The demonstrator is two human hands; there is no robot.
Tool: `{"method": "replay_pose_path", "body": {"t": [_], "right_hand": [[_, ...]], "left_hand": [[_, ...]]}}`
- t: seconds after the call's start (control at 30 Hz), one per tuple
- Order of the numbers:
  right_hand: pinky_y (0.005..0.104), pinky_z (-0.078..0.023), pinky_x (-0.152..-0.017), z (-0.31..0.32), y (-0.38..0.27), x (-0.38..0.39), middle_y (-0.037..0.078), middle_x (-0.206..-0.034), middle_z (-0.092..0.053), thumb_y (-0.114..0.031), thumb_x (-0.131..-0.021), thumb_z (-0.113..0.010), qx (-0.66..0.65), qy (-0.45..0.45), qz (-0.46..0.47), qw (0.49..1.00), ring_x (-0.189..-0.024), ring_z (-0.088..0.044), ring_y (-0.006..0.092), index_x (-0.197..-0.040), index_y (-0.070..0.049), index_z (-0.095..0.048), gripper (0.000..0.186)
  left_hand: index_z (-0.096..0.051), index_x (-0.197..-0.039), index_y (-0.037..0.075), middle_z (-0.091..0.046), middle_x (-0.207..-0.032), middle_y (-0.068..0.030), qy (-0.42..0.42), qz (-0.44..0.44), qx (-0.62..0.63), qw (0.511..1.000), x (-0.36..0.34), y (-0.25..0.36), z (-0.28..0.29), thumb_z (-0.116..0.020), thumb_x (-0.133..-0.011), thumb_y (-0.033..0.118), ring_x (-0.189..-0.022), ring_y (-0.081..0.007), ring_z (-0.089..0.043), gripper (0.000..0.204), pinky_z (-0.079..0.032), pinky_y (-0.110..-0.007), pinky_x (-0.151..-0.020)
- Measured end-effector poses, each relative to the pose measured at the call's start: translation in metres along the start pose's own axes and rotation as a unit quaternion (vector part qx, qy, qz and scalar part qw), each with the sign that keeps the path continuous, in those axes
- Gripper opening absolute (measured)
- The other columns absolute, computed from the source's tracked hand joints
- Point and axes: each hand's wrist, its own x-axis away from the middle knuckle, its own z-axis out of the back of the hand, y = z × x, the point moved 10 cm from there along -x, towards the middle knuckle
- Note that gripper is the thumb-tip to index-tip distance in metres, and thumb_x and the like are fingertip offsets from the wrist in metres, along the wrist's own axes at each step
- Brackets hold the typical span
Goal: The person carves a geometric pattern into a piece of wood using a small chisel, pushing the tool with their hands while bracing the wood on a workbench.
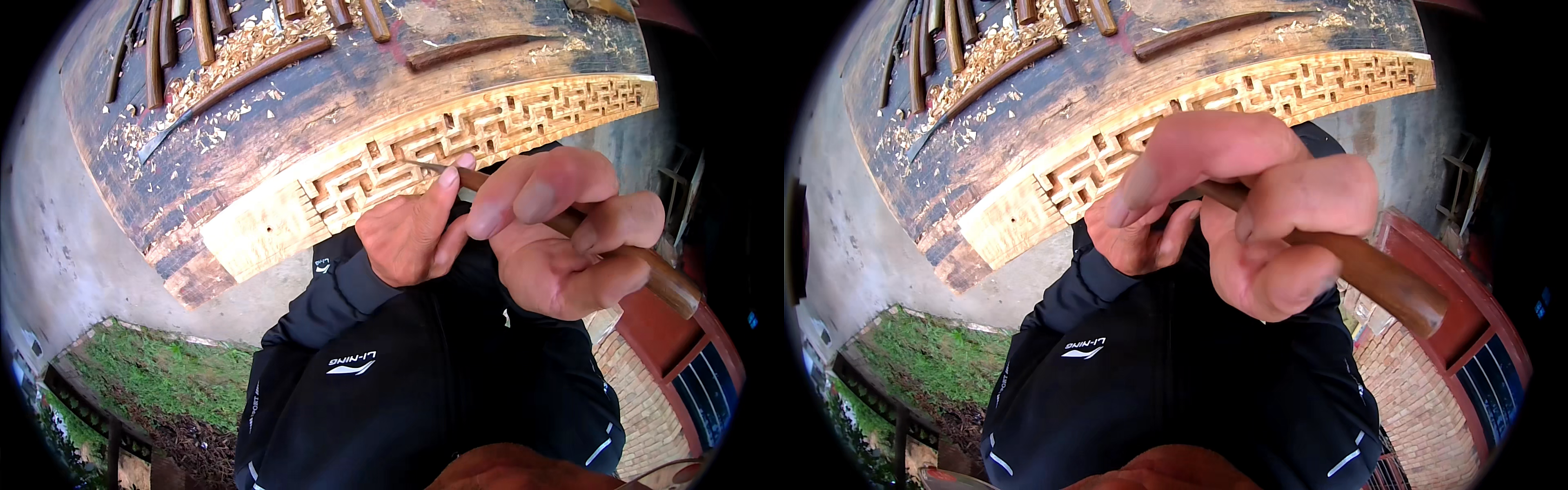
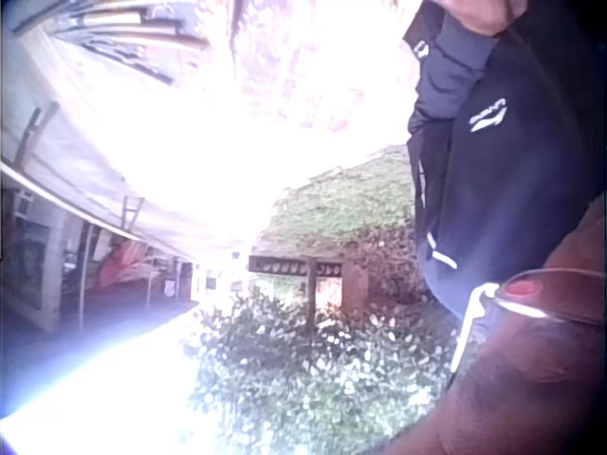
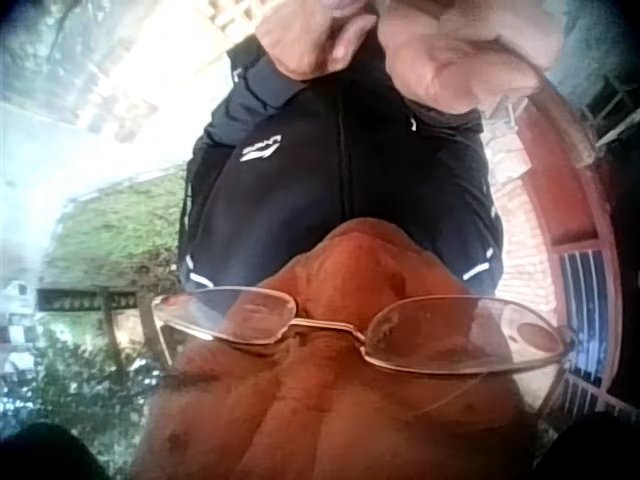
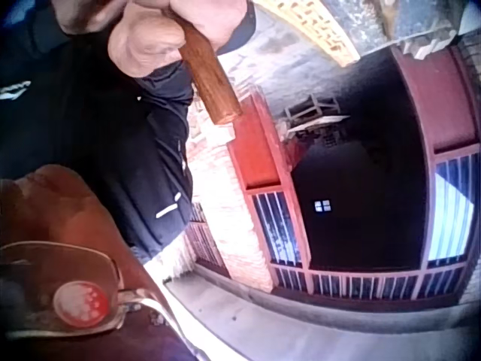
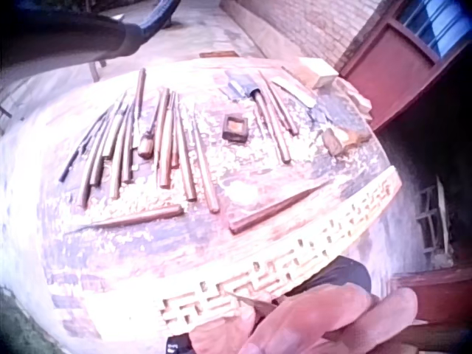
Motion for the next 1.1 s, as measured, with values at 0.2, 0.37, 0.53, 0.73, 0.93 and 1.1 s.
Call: {"method": "replay_pose_path", "body": {"t": [0.2,0.37,0.53,0.73,0.93,1.1], "right_hand": [[0.0301,-0.052,-0.046,0.007,0.008,0.005,0.026,-0.105,-0.063,-0.056,-0.117,-0.024,-0.015,0.073,0.005,0.997,-0.051,-0.054,0.0202,-0.105,-0.01,-0.036,0.049],[0.0263,-0.044,-0.044,0.0,0.012,0.003,0.015,-0.092,-0.065,-0.061,-0.116,-0.022,-0.023,0.09,0.005,0.996,-0.049,-0.046,0.0153,-0.094,-0.013,-0.04,0.056],[0.0233,-0.036,-0.043,0.002,0.018,-0.004,0.007,-0.074,-0.061,-0.077,-0.109,-0.029,-0.028,0.029,-0.072,0.997,-0.047,-0.047,0.0127,-0.072,-0.016,-0.037,0.071],[0.023,-0.036,-0.041,-0.003,0.022,-0.003,0.008,-0.072,-0.061,-0.076,-0.109,-0.028,0.006,0.027,-0.077,0.997,-0.045,-0.046,0.0117,-0.072,-0.016,-0.038,0.071],[0.023,-0.037,-0.041,-0.007,0.026,-0.004,0.008,-0.071,-0.061,-0.076,-0.109,-0.027,0.014,0.015,-0.108,0.994,-0.044,-0.046,0.0116,-0.072,-0.016,-0.037,0.071],[0.0235,-0.036,-0.039,-0.018,0.026,-0.011,0.006,-0.07,-0.059,-0.066,-0.114,-0.03,0.026,-0.014,-0.079,0.996,-0.045,-0.046,0.0121,-0.075,-0.016,-0.038,0.063]], "left_hand": [[-0.051,-0.152,-0.011,-0.074,-0.135,-0.0236,0.02,0.0,-0.006,1.0,0.0,0.005,0.002,-0.089,-0.08,0.001,-0.066,-0.021,-0.073,0.082,-0.056,-0.029,-0.059],[-0.049,-0.153,-0.01,-0.074,-0.134,-0.0248,0.04,0.02,0.03,0.999,-0.003,0.0,0.007,-0.088,-0.08,-0.002,-0.066,-0.0228,-0.072,0.084,-0.057,-0.031,-0.06],[-0.051,-0.152,-0.01,-0.074,-0.133,-0.0247,0.082,0.024,0.041,0.996,0.003,0.0,0.008,-0.087,-0.079,-0.004,-0.076,-0.026,-0.078,0.081,-0.06,-0.031,-0.065],[-0.053,-0.151,-0.01,-0.075,-0.132,-0.0247,0.097,0.027,0.068,0.993,0.008,-0.003,0.012,-0.086,-0.079,-0.005,-0.086,-0.0277,-0.08,0.079,-0.062,-0.032,-0.069],[-0.054,-0.149,-0.012,-0.076,-0.13,-0.0258,0.116,0.023,0.076,0.99,0.009,-0.003,0.016,-0.085,-0.079,-0.008,-0.09,-0.0286,-0.081,0.077,-0.063,-0.033,-0.072],[-0.054,-0.149,-0.013,-0.076,-0.129,-0.0251,0.138,0.022,0.09,0.986,0.014,-0.005,0.017,-0.084,-0.078,-0.009,-0.087,-0.0287,-0.08,0.077,-0.063,-0.033,-0.072]]}}
